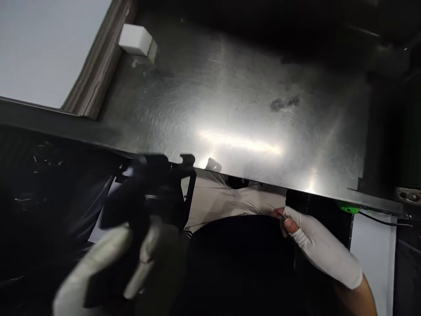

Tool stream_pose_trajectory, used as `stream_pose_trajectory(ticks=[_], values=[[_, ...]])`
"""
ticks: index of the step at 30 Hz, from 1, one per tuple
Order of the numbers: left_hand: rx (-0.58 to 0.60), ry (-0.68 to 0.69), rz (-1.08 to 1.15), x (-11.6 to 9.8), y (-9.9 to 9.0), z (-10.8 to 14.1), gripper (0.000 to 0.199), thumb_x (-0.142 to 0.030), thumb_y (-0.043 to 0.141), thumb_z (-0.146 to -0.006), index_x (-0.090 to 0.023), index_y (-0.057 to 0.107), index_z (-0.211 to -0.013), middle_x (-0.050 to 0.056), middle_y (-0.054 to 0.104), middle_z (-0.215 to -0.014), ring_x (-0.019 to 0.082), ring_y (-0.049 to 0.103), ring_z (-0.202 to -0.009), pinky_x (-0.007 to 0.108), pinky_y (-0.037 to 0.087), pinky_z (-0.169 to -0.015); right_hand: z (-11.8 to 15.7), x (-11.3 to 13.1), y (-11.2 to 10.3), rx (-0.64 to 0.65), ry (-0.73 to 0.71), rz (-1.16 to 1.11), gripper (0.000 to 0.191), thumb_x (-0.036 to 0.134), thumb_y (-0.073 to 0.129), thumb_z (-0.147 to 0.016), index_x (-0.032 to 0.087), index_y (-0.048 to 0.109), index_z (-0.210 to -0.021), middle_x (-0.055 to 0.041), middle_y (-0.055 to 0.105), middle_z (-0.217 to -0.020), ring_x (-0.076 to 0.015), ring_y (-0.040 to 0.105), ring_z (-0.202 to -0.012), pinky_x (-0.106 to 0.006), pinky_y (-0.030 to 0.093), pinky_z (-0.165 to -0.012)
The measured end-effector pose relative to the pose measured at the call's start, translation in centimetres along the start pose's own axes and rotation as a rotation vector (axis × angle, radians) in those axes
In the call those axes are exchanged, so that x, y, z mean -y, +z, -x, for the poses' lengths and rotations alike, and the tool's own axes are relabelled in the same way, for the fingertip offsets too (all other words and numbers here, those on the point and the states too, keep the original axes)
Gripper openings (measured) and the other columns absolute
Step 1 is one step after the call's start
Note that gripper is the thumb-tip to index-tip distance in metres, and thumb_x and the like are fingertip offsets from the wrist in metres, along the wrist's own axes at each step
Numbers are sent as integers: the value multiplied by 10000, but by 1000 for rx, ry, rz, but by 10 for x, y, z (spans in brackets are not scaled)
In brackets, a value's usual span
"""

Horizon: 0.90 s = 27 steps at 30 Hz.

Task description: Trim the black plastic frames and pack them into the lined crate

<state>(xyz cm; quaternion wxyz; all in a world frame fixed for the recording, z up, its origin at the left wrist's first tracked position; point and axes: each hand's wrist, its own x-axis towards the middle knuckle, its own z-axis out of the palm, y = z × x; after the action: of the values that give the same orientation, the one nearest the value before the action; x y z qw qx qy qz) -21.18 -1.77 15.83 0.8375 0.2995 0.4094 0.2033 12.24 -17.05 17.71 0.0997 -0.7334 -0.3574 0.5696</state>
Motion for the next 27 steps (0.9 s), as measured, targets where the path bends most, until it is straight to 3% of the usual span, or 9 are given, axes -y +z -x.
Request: stream_pose_trajectory(ticks=[2, 4, 6, 8, 10, 13, 17, 23, 27], values=[[60, 35, 73, -33, 15, -29, 517, -602, 588, -1048, -212, 676, -721, -17, 387, -365, 138, 379, -337, 236, 280, -368, -9, 26, -16, -206, -88, 163, 424, 636, 417, -1140, 321, 700, -1137, -79, 758, -1069, -299, 734, -1009, -366, 597, -825], [217, 85, 48, -56, 33, -70, 510, -508, 528, -1082, -192, 659, -704, -26, 363, -349, 127, 365, -288, 226, 295, -360, -31, 53, -26, -389, -134, 308, 317, 501, 452, -1145, 281, 680, -1137, -66, 758, -1051, -274, 725, -901, -350, 568, -738], [270, 64, 6, -70, 49, -112, 554, -436, 430, -1124, -183, 626, -672, -39, 344, -352, 114, 349, -267, 219, 320, -371, -60, 76, -30, -526, -175, 434, 216, 349, 487, -1137, 247, 673, -1172, -51, 750, -954, -239, 693, -780, -326, 522, -677], [281, 32, -26, -74, 59, -143, 569, -416, 400, -1132, -181, 610, -658, -44, 342, -350, 110, 342, -258, 215, 312, -369, -86, 91, -28, -577, -240, 591, 249, 279, 490, -1148, 224, 672, -1308, -60, 757, -988, -224, 686, -773, -314, 500, -665], [302, 17, -53, -72, 63, -160, 542, -442, 456, -1113, -178, 623, -670, -48, 352, -344, 110, 344, -258, 213, 296, -363, -103, 100, -20, -533, -303, 767, 352, 295, 454, -1181, 198, 625, -1472, -99, 749, -1138, -226, 694, -834, -314, 500, -655], [354, 34, -85, -69, 62, -165, 479, -468, 567, -1063, -175, 639, -691, -52, 382, -346, 107, 357, -264, 217, 309, -370, -114, 105, -1, -423, -377, 948, 456, 336, 349, -1218, 154, 545, -1587, -130, 697, -1228, -232, 678, -850, -336, 504, -630], [324, 46, -126, -70, 65, -160, 486, -467, 558, -1071, -177, 623, -686, -56, 383, -346, 105, 362, -255, 219, 333, -381, -117, 107, 14, -395, -425, 1013, 458, 246, 264, -1209, 133, 572, -1528, -138, 687, -1202, -243, 664, -858, -358, 489, -626], [295, 9, -141, -70, 71, -159, 516, -467, 508, -1094, -175, 626, -686, -43, 402, -357, 108, 383, -258, 215, 332, -376, -128, 107, 4, -448, -409, 940, 477, 247, 223, -1212, 134, 662, -1359, -137, 696, -1195, -219, 656, -829, -335, 466, -620], [312, 14, -142, -69, 69, -160, 512, -469, 514, -1089, -178, 634, -686, -43, 400, -352, 108, 382, -257, 216, 332, -376, -131, 110, -6, -503, -361, 899, 437, 228, 249, -1210, 140, 650, -1360, -123, 707, -1147, -223, 690, -835, -320, 457, -605]])
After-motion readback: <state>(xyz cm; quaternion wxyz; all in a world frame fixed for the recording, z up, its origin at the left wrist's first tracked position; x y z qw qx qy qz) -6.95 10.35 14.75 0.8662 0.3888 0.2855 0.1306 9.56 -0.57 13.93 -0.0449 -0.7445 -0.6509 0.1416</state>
